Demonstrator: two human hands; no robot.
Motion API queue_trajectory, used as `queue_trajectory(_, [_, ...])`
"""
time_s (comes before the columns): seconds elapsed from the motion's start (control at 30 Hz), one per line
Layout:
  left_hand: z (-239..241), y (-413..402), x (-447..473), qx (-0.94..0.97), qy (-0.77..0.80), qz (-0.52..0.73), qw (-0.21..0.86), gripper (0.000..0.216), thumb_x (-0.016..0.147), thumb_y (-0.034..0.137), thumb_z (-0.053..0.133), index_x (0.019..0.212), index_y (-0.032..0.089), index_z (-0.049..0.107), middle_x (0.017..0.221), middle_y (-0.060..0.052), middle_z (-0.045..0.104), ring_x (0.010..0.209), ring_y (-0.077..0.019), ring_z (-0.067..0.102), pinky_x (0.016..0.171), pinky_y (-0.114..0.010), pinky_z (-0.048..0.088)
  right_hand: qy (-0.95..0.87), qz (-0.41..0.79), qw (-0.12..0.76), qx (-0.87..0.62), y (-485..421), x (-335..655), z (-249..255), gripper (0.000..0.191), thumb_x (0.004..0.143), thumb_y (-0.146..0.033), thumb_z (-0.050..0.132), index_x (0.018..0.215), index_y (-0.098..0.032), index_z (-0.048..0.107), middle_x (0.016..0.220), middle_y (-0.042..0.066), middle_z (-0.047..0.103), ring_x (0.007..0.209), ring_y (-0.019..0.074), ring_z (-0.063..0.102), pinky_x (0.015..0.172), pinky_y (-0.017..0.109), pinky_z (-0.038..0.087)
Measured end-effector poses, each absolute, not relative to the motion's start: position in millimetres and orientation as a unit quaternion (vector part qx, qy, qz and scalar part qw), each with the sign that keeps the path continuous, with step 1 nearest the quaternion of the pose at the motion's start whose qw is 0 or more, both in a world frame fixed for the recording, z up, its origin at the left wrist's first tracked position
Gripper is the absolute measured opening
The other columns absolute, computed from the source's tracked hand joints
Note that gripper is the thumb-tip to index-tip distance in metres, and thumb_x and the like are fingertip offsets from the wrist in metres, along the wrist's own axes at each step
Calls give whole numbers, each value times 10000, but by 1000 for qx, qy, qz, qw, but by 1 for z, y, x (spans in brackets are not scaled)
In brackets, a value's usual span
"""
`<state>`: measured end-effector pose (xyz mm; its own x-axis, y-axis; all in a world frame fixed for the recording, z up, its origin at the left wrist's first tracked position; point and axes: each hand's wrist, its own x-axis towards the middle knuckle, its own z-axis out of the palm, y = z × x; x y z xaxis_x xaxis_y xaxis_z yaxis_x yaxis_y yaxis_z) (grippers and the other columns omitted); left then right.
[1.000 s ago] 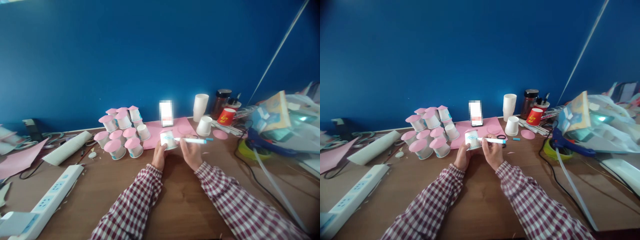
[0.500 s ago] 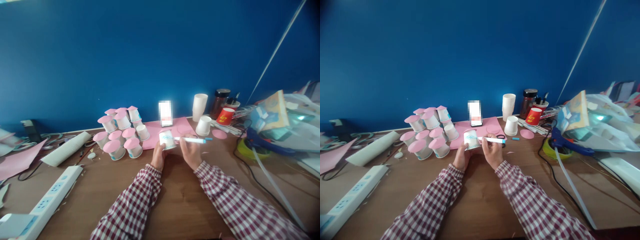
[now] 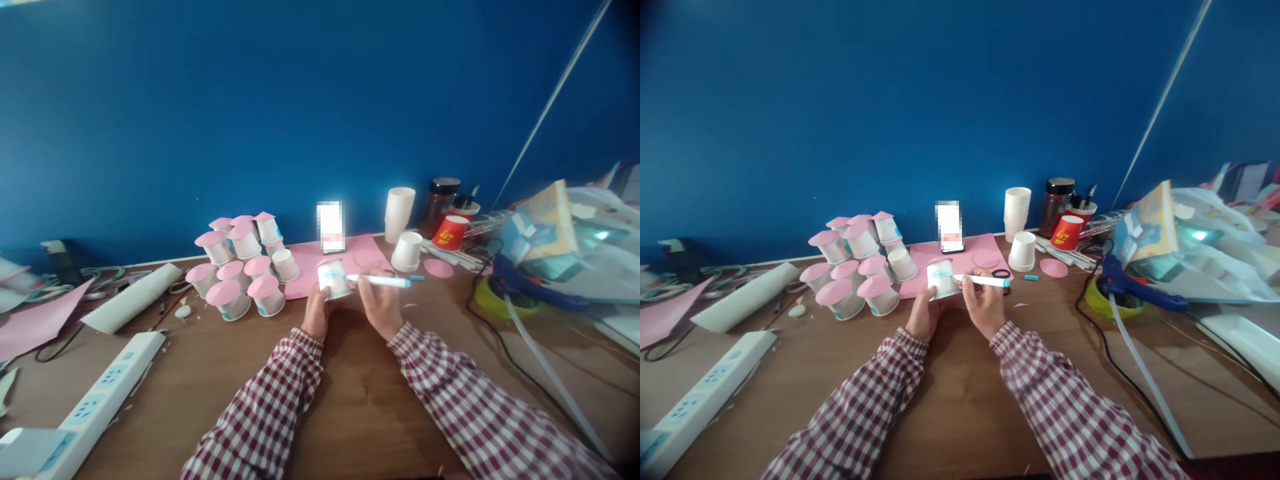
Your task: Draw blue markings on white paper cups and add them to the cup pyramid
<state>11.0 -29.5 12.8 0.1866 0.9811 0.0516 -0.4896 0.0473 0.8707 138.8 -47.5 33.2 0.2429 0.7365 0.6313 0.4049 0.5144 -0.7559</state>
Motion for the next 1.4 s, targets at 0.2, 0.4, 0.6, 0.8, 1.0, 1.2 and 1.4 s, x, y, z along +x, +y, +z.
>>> queue_trajectory(0.2, [12,-29,10,416,304,556,652,463,742,403,540,1120,137,560,1027,-116,655,939,-261,609,734,-357,486,-598,147,631,-473,-48,138,32,147,867,-297,481,781,-195,544,702,33,664,657,165,639,605,276,524])
queue_trajectory(0.4, [13,-30,11,416,315,556,647,459,751,391,531,1138,147,549,1045,-108,647,944,-252,605,746,-353,485,-591,151,637,-471,-48,136,34,143,863,-301,485,789,-195,546,705,39,672,666,172,650,611,283,529])
queue_trajectory(0.6, [15,-31,12,417,303,560,649,437,740,398,535,1092,141,569,1021,-112,658,924,-252,615,735,-347,491,-596,141,633,-474,-47,138,33,150,863,-303,482,774,-199,545,709,34,664,661,167,639,619,282,527])
queue_trajectory(0.8, [14,-31,12,417,285,565,652,420,751,379,535,1094,139,567,1010,-111,660,922,-253,617,752,-369,499,-594,136,633,-478,-47,139,33,141,863,-292,480,779,-197,543,718,36,662,664,165,634,617,278,521])
queue_trajectory(1.0, [14,-30,12,414,297,562,652,449,749,384,534,1126,140,553,1013,-109,658,933,-260,614,757,-373,495,-603,127,624,-481,-48,138,35,160,866,-300,474,763,-198,544,702,38,665,663,170,639,621,283,524])
queue_trajectory(1.2, [11,-29,12,410,314,562,646,438,747,380,551,1119,150,551,1020,-99,646,930,-252,605,746,-365,492,-598,145,632,-471,-46,137,29,112,860,-303,504,840,-201,545,745,34,675,689,173,655,619,281,533])
queue_trajectory(1.4, [8,-29,11,409,340,562,634,413,762,372,546,1114,157,555,1072,-103,624,966,-251,586,758,-364,486,-601,142,631,-470,-47,137,31,128,865,-296,499,806,-194,549,733,35,671,681,165,651,628,278,534])
